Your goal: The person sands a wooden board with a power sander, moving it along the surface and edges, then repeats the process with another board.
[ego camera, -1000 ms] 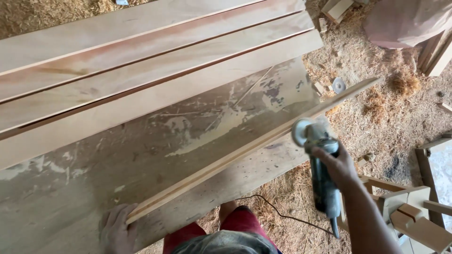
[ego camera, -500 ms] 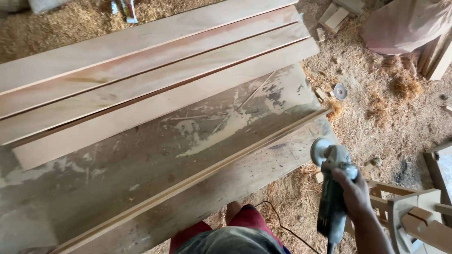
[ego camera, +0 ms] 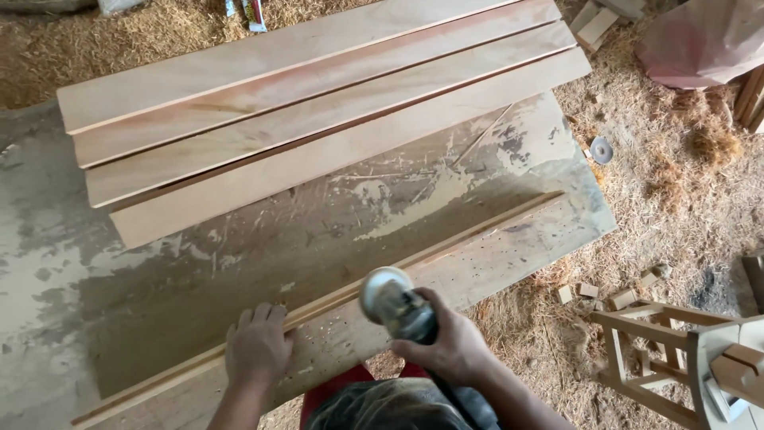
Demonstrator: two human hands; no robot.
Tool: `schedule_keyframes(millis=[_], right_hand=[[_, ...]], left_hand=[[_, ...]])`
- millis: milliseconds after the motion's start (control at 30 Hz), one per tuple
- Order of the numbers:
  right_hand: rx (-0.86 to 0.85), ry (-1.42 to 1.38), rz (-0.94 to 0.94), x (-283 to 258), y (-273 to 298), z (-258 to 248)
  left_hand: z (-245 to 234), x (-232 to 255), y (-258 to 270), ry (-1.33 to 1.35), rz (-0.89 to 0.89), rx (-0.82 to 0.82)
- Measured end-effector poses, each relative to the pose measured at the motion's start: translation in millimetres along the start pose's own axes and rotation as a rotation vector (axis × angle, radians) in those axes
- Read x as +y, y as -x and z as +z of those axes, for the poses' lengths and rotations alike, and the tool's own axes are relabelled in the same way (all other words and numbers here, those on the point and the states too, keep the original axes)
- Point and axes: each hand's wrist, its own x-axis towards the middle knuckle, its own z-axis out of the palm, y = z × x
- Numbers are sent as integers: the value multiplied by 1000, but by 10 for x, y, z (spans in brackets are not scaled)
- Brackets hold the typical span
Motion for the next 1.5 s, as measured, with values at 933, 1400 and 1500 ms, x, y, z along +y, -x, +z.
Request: schedule_keyframes(millis=[933,1400,1500], right_hand=[[258,-273,105,1205,-557,-1568],[630,-477,99,1940,-750,-2575],[607,-433,141,1850,-724,-2333]], left_hand=[[1365,-994,-244,-166,37,-127],[1201,-499,-493,-165,70,-189],[1106,-632,-365,-172,37,-198]])
